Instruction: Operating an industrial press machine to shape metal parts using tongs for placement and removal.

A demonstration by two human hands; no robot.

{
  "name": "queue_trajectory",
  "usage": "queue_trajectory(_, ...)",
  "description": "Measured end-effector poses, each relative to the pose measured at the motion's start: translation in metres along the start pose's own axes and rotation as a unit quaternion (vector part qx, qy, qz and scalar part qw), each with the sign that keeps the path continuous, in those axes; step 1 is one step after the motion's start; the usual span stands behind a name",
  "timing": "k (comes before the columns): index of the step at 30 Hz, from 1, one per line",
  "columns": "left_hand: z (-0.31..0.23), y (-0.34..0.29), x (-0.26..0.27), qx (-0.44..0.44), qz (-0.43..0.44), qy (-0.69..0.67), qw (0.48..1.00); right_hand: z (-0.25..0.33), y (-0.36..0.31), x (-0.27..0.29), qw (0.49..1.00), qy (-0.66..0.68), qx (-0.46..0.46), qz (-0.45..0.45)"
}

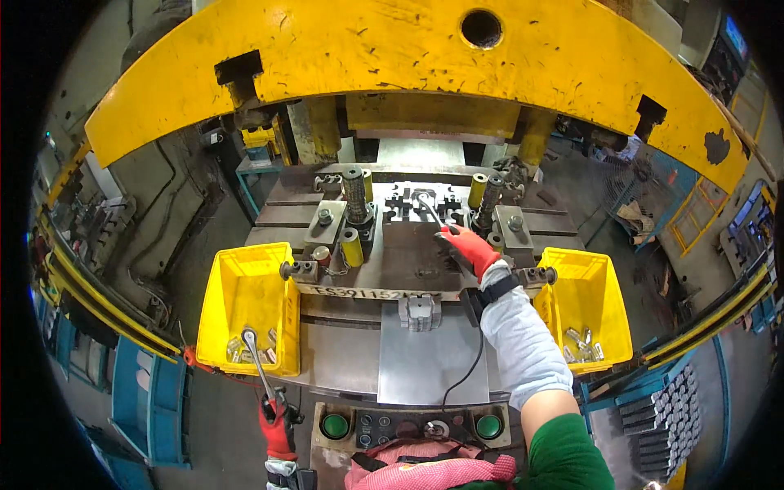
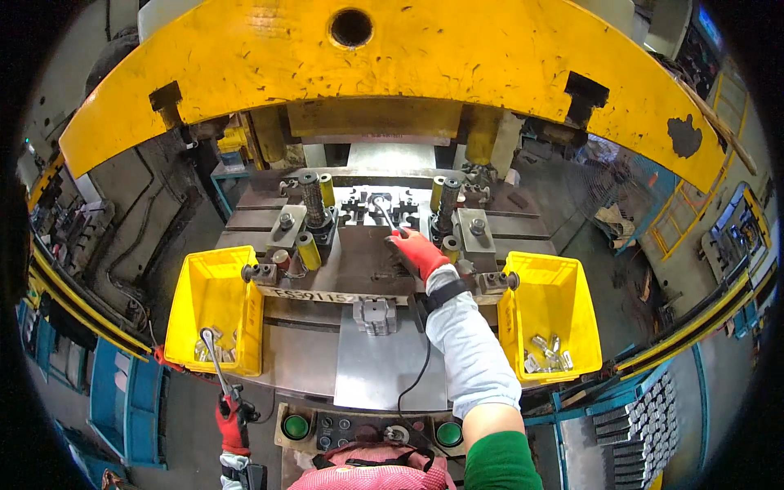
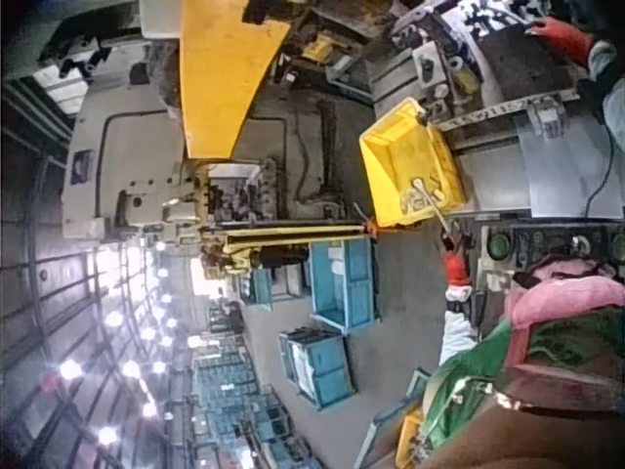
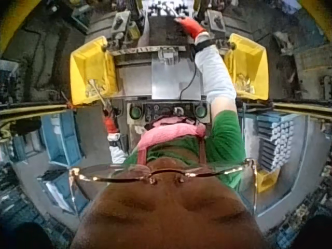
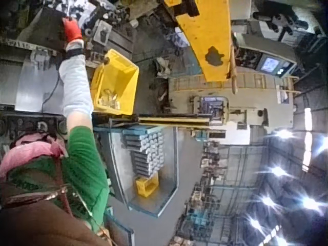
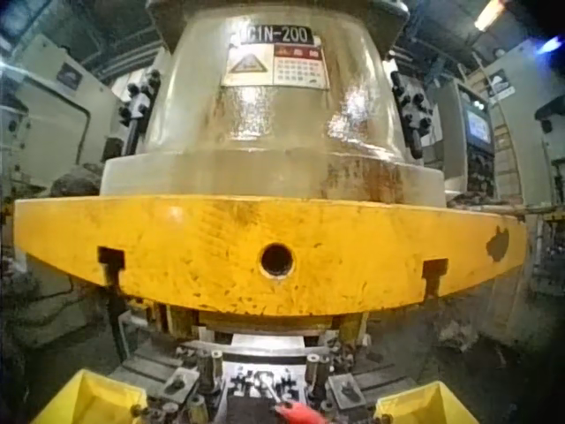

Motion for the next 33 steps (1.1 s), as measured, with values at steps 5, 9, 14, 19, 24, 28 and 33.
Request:
queue_trajectory(5,0.022,-0.011,0.016,0.040,-0.049,-0.004,0.998,0.014,-0.010,0.007,0.997,-0.067,-0.023,-0.036)
queue_trajectory(9,0.052,-0.012,0.074,-0.040,-0.214,0.002,0.976,0.023,-0.080,0.016,0.984,0.100,0.042,-0.140)
queue_trajectory(14,0.106,-0.039,0.101,0.105,-0.279,0.022,0.954,-0.049,-0.303,0.086,0.879,0.091,-0.001,-0.469)
queue_trajectory(19,0.276,-0.045,0.133,0.364,-0.099,-0.023,0.926,-0.212,-0.501,0.092,0.720,0.114,-0.195,-0.656)
queue_trajectory(24,0.325,-0.021,0.114,0.348,-0.001,0.271,0.897,-0.351,-0.512,-0.018,0.811,0.280,-0.328,-0.395)
queue_trajectory(28,0.300,0.006,0.120,0.256,-0.024,0.503,0.825,-0.323,-0.471,-0.056,0.857,-0.007,-0.480,-0.188)
queue_trajectory(33,0.278,-0.002,0.095,0.248,-0.052,0.449,0.857,-0.344,-0.480,-0.055,0.839,-0.111,-0.482,-0.227)
Point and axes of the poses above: each hand's wrist, its own y-axis towards the middle knuckle, its own x-axis out of the back of the hand, z = x × y, the point moved 9 cm from there along y, towards the middle knuckle
